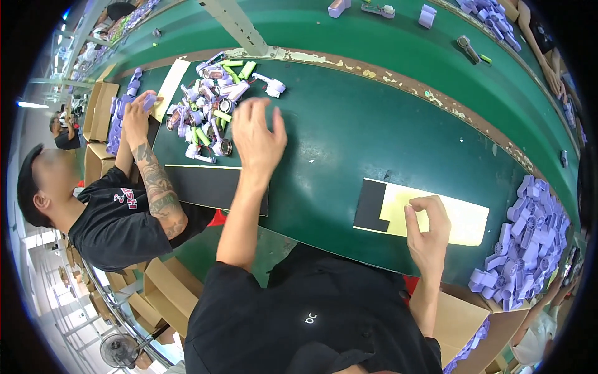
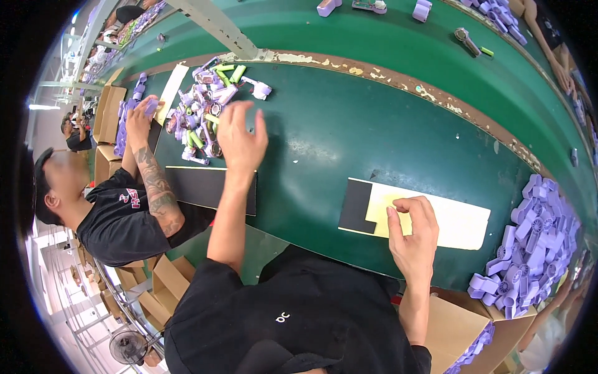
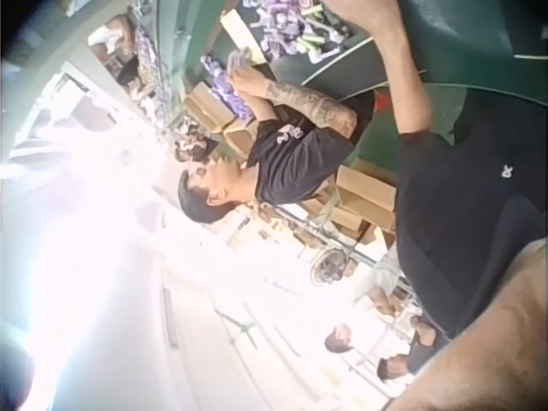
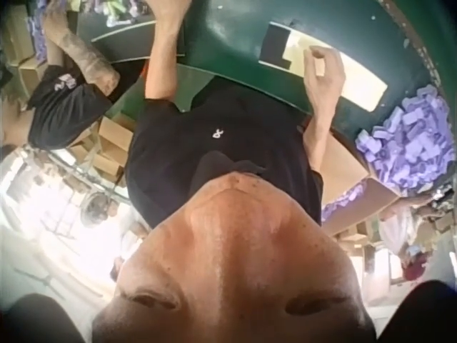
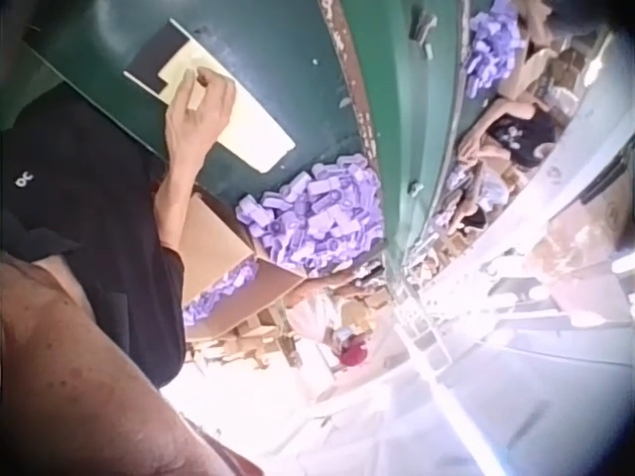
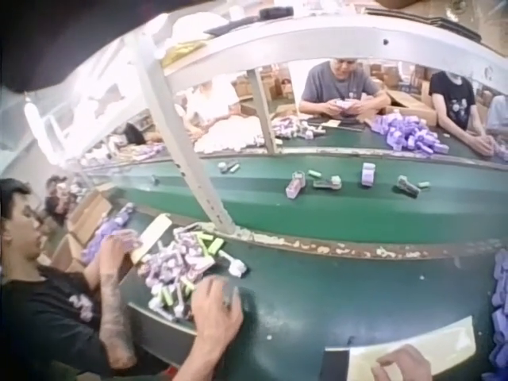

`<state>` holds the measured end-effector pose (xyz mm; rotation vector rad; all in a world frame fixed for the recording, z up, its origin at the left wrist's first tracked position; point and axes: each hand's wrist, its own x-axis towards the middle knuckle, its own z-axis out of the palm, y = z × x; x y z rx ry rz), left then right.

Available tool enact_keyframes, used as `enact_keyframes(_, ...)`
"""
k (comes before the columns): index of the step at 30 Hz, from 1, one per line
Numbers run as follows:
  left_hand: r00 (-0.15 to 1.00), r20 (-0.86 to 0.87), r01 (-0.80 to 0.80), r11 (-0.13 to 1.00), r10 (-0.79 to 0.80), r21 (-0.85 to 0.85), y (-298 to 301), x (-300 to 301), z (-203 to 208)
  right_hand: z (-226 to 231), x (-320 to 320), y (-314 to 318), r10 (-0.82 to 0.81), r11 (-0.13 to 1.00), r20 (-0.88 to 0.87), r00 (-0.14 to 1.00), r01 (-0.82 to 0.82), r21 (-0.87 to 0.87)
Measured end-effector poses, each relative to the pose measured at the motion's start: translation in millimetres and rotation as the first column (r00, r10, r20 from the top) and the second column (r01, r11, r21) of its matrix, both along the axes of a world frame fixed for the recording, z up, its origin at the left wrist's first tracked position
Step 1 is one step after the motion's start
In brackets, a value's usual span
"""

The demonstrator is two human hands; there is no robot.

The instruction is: The person assembles handheld electric fans by placing batteries into plastic housings, sticking adhesive strips over the wiring, attaching the fan mechanisms, and snapping the housing covers closed by hand.

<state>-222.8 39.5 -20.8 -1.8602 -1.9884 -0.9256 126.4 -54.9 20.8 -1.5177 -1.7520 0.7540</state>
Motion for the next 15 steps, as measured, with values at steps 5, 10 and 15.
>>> enact_keyframes(5, 0.907, -0.398, -0.218, 0.962, 0.137, -0.165, 35, -64, -7, 0, -2, -1, 0.031, 0.999, -0.005, 0.999, -0.031, -0.004)
enact_keyframes(10, 0.967, 0.239, 0.1, 0.994, -0.084, -0.055, 17, -40, 21, -5, -6, -5, 0.034, 0.999, 0.004, 0.999, -0.033, -0.022)
enact_keyframes(15, 0.505, 0.828, 0.397, 0.918, -0.244, 0.028, -10, 30, 48, -7, -10, 3, 0.035, 0.999, -0.006, 0.999, -0.035, -0.016)
